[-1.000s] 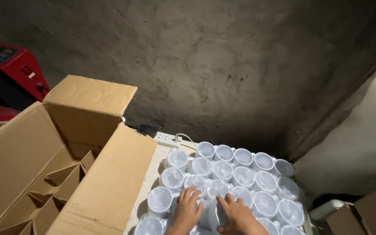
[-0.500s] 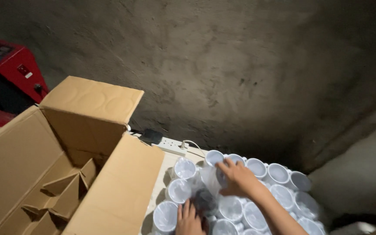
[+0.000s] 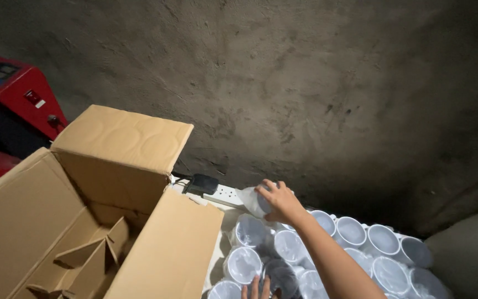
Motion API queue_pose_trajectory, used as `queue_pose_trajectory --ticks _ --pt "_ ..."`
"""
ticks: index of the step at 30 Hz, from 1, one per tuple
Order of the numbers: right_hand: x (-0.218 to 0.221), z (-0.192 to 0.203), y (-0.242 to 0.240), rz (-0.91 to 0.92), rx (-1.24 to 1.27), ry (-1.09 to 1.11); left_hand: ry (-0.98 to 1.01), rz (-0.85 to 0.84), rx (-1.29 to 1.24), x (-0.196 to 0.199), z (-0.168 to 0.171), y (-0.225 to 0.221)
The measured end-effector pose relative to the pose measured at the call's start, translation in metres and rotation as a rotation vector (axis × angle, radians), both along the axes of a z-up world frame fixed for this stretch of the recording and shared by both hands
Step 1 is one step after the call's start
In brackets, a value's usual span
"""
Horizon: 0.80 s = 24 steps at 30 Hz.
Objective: The person places mugs into plastic bags and then puts the bagged mugs into cardboard boxes with dividers.
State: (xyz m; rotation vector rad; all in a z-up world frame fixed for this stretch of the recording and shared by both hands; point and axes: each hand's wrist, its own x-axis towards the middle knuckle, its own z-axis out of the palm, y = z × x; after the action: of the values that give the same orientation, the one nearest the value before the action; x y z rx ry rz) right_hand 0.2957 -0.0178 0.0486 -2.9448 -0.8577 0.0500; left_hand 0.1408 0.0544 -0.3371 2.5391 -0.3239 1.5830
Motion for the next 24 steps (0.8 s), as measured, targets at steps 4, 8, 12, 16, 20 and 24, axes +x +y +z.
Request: queue_pose_trajectory --ticks 4,8,12,16,20,24 --pt "0.020 -0.021 0.001 0.004 -0.014 0.049 -0.011 0.031 0.010 0.021 -0.036 -0.005" --pt "0.034 -0.041 0.006 0.005 -0.019 0.103 -0.015 0.056 0.031 0.030 -0.044 0.000" --pt "0.045 -0.061 0.010 0.002 -0.023 0.153 -0.025 0.078 0.051 0.028 -0.052 -0.001" --pt "0.053 -0.074 0.009 0.006 -0.029 0.203 -0.034 0.107 0.071 0.029 -0.031 -0.001" --pt "0.052 -0.068 0.014 -0.001 -0.041 0.258 -0.039 0.124 0.085 0.017 -0.044 -0.004" --pt "0.050 -0.057 0.020 -0.004 -0.044 0.298 -0.059 0.144 0.105 0.020 -0.059 -0.002"
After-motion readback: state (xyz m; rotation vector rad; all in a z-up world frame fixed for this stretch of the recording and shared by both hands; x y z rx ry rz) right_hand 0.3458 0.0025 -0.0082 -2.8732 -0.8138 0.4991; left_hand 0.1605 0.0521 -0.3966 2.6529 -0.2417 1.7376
